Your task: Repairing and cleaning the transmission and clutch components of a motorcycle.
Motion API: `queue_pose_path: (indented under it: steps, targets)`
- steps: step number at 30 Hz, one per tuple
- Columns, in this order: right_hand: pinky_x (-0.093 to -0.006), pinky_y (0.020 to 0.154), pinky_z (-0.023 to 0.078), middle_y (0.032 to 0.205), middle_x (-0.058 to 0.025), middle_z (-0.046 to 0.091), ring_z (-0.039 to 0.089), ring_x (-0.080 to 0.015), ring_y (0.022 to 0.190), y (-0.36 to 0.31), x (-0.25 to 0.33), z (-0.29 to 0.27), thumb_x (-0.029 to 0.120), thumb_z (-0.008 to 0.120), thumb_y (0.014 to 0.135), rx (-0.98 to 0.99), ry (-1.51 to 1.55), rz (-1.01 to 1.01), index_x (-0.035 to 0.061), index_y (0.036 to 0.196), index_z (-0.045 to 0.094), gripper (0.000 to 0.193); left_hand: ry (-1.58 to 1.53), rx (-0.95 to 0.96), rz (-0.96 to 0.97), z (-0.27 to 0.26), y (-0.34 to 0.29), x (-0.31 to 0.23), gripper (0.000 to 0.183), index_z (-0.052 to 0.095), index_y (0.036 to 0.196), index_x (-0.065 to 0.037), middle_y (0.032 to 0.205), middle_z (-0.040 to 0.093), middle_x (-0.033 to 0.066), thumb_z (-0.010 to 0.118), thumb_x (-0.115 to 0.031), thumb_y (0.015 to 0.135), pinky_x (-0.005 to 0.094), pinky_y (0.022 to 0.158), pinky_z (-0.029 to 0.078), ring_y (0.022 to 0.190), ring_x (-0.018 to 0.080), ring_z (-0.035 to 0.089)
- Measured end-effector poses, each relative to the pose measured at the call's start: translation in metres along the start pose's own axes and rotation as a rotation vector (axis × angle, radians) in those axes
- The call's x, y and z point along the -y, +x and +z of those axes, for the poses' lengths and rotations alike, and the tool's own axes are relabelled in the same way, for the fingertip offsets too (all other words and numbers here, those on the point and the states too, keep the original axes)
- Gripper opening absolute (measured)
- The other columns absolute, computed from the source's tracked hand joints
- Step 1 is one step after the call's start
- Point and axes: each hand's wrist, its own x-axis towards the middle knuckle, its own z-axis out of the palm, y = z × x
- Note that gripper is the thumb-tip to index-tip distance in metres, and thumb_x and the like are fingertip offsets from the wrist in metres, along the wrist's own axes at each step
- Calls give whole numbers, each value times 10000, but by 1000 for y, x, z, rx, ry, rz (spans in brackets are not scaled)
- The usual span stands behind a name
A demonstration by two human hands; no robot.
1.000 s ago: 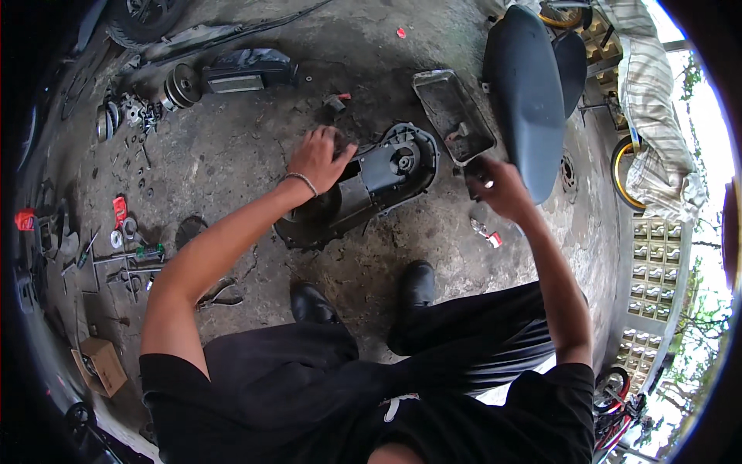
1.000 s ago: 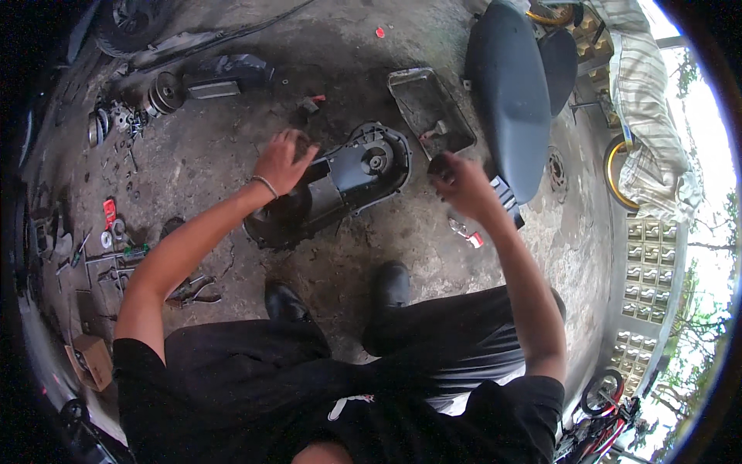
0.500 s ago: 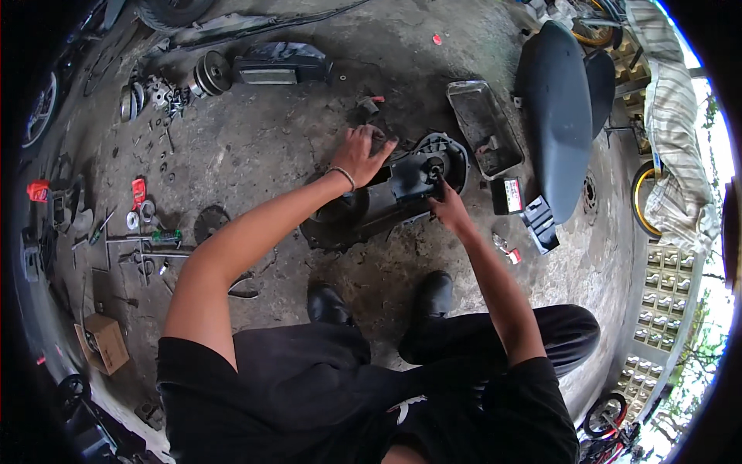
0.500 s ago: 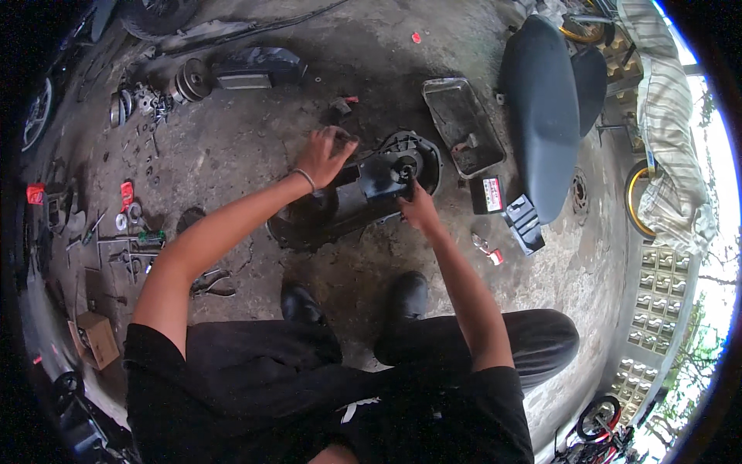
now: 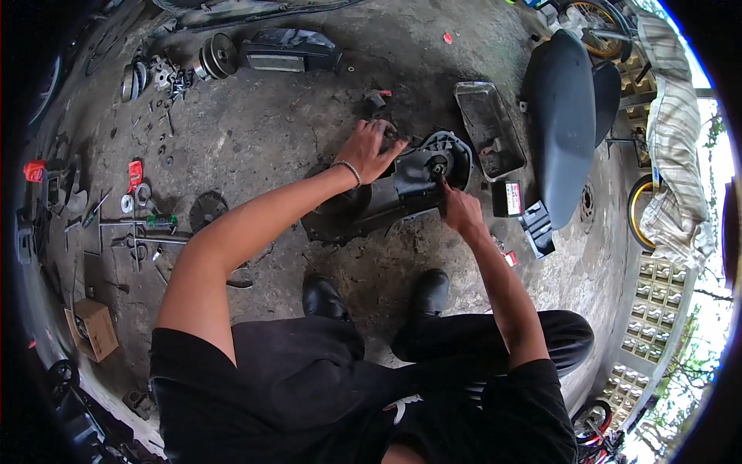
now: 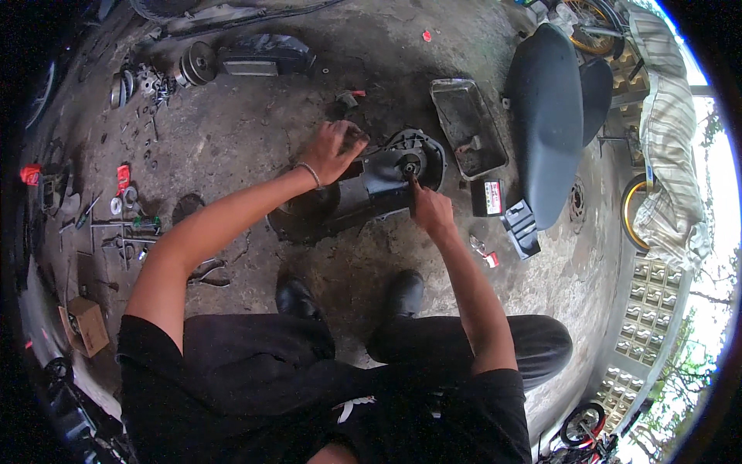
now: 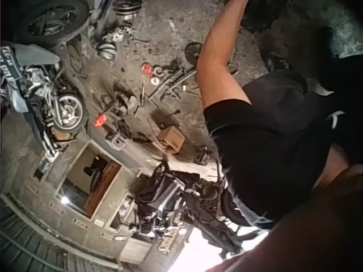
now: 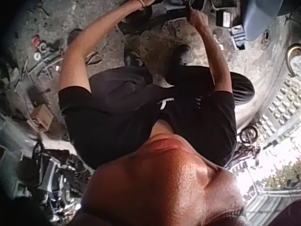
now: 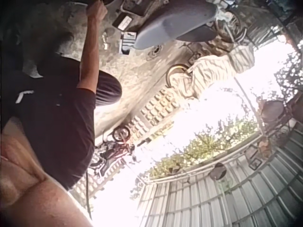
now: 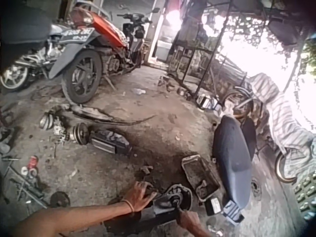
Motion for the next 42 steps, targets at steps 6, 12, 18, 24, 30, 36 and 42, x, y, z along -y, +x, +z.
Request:
queue_pose_path:
  steps: [6,12,18,24,30,36,42]
  targets:
    - [-484,616,479,959,-185,678,633,-415,781,9,-11,-1,230,530,827,-23,148,65,136,1434,410,626,24,51,-35,0,1,-3,492,575,1032,-16,1026,620,138,477,-487,931,367,899,425,941,328,525]
    - [-483,608,479,925,-178,676,632,-412,758,4,3,-1,216,545,817,-19,-71,2,109,1371,459,571,22,82,-39,-3,-3,0,498,567,1057,-12,1040,623,151,473,-485,935,376,909,423,937,342,529]
    - [-484,610,476,916,-176,676,630,-420,752,3,13,0,206,555,809,-74,-117,8,79,1275,524,484,10,2,-36,-2,-2,-5,316,565,987,-50,984,605,106,571,-359,918,375,834,448,932,301,526]
    - [-460,586,472,850,-166,661,604,-394,665,20,7,6,193,565,802,-14,-25,0,33,1125,593,362,47,29,10,-6,1,-8,468,583,1019,1,1032,625,156,508,-450,919,377,904,430,939,334,541]
    - [-351,524,448,778,-99,646,569,-256,581,31,-7,22,185,561,839,45,577,113,0,986,623,244,53,16,15,-2,-2,-6,467,586,1009,1,1029,626,155,521,-450,907,378,897,439,948,329,540]
    - [-283,546,453,761,-60,639,555,-182,580,18,-1,27,166,570,864,20,1505,284,13,944,645,188,53,45,33,1,-3,-2,415,556,1053,-10,1034,602,148,558,-397,902,385,887,440,971,324,520]
    - [-247,527,417,754,-44,592,493,-144,562,15,24,30,126,532,876,-80,2239,399,23,979,624,172,2,37,22,2,-1,-6,466,586,1001,-13,1025,625,149,533,-464,897,385,890,440,955,326,531]
